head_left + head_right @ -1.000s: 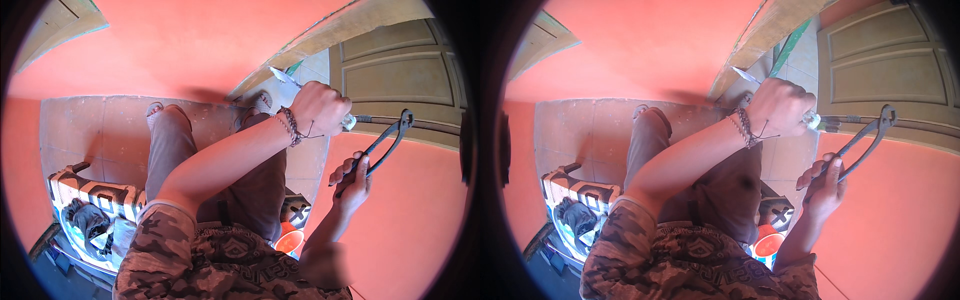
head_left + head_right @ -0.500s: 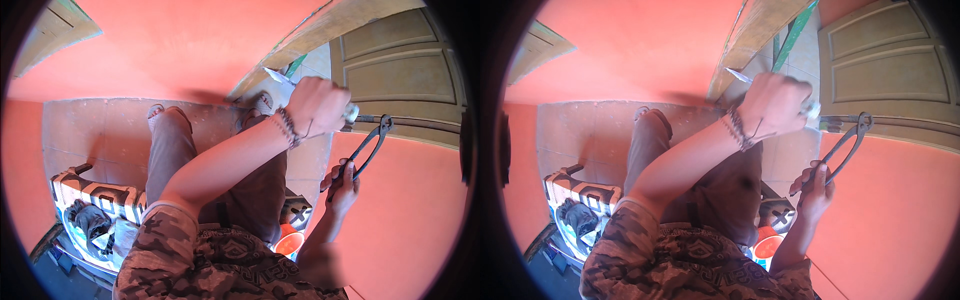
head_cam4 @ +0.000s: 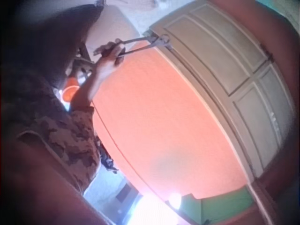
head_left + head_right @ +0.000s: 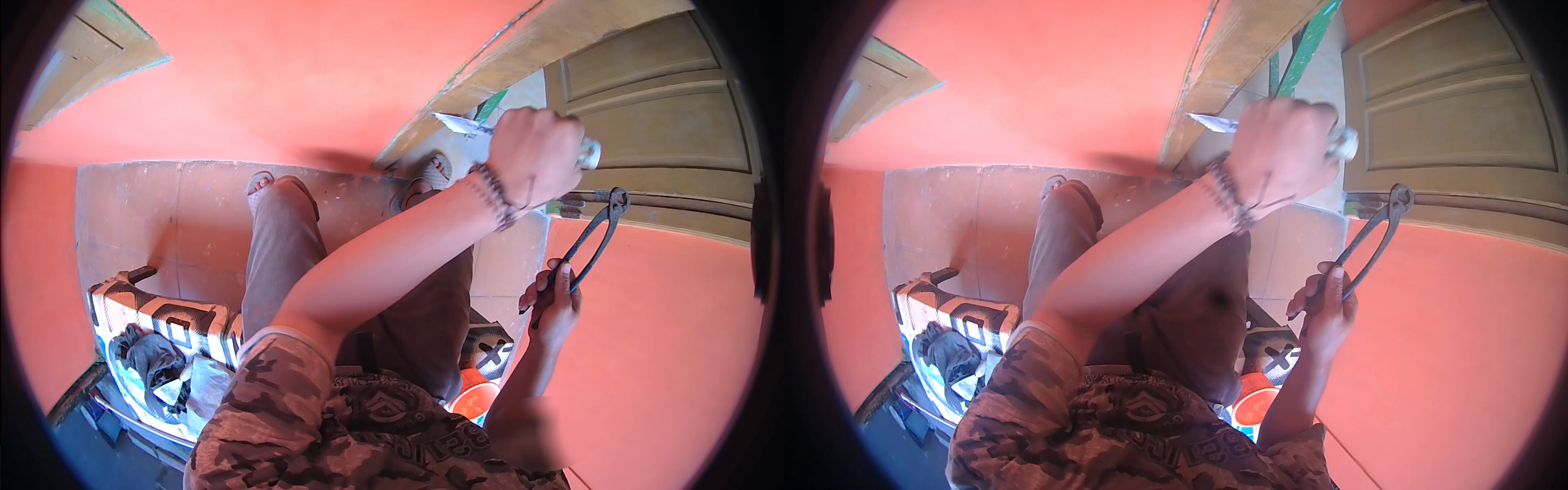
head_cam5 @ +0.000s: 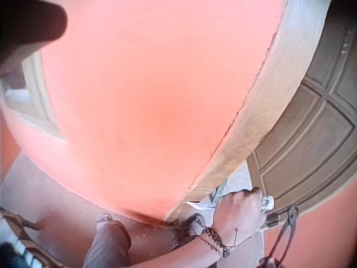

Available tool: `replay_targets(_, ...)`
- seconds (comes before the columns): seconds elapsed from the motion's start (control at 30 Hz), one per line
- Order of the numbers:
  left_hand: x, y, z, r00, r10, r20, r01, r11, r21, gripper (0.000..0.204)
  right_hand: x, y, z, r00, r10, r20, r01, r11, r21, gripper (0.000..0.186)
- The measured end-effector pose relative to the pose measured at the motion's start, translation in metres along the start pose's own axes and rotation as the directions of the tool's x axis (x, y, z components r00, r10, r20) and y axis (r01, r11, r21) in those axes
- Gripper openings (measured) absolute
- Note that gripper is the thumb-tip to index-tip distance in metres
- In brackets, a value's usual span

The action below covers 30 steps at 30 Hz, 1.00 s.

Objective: The person sits on the floor and uses a pair of pliers and a putty knife to scrape and pry at the bottom edge of a wooden door frame. They repeatedly apply pressure and scrape along the same section of the frame near the floor.

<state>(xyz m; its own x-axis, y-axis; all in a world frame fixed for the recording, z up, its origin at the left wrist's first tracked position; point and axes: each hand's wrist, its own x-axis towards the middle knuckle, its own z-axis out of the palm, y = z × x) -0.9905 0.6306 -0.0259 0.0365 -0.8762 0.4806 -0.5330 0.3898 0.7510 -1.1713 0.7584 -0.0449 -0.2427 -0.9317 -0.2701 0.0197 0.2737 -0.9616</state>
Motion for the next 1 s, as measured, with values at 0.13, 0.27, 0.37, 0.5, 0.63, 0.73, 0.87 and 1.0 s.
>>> replay_targets(0.13, 0.025, -0.007, 0.018, 0.992, -0.058, -0.108, 0.063, 0.997, 0.048, 0.012, 0.006, 0.002, 0.001, 1.000, 0.031, 0.004, -0.031, 1.000, 0.005, 0.029)
replay_targets(0.27, 0.038, -0.014, 0.021, 0.996, -0.069, -0.049, 0.072, 0.996, 0.055, 0.013, 0.010, 0.011, -0.002, 0.994, 0.104, 0.028, -0.106, 0.993, 0.056, 0.027)
replay_targets(0.37, 0.028, -0.013, 0.025, 0.996, 0.002, -0.088, 0.005, 0.997, 0.072, 0.017, 0.010, 0.017, -0.002, 0.989, 0.143, 0.026, -0.144, 0.988, 0.047, 0.026)
replay_targets(0.5, 0.006, -0.019, 0.036, 0.939, 0.169, -0.299, -0.133, 0.982, 0.137, 0.022, 0.009, 0.025, -0.002, 0.987, 0.160, 0.026, -0.161, 0.985, 0.067, 0.026)
replay_targets(0.63, 0.011, -0.036, 0.041, 0.922, 0.208, -0.327, -0.149, 0.969, 0.196, 0.026, 0.012, 0.033, -0.003, 0.983, 0.178, 0.034, -0.181, 0.977, 0.116, 0.026)
replay_targets(0.73, -0.001, -0.045, 0.041, 0.907, 0.309, -0.286, -0.227, 0.930, 0.288, 0.020, 0.013, 0.037, -0.003, 0.980, 0.199, 0.025, -0.201, 0.971, 0.129, 0.026)
replay_targets(0.87, -0.003, -0.072, 0.039, 0.886, 0.418, -0.203, -0.322, 0.867, 0.381, 0.012, 0.016, 0.047, 0.001, 0.972, 0.233, 0.039, -0.236, 0.961, 0.141, 0.025)
replay_targets(1.0, 0.001, -0.079, 0.039, 0.785, 0.570, -0.242, -0.427, 0.781, 0.455, 0.011, 0.019, 0.052, 0.005, 0.966, 0.249, 0.063, -0.256, 0.956, 0.144, 0.025)
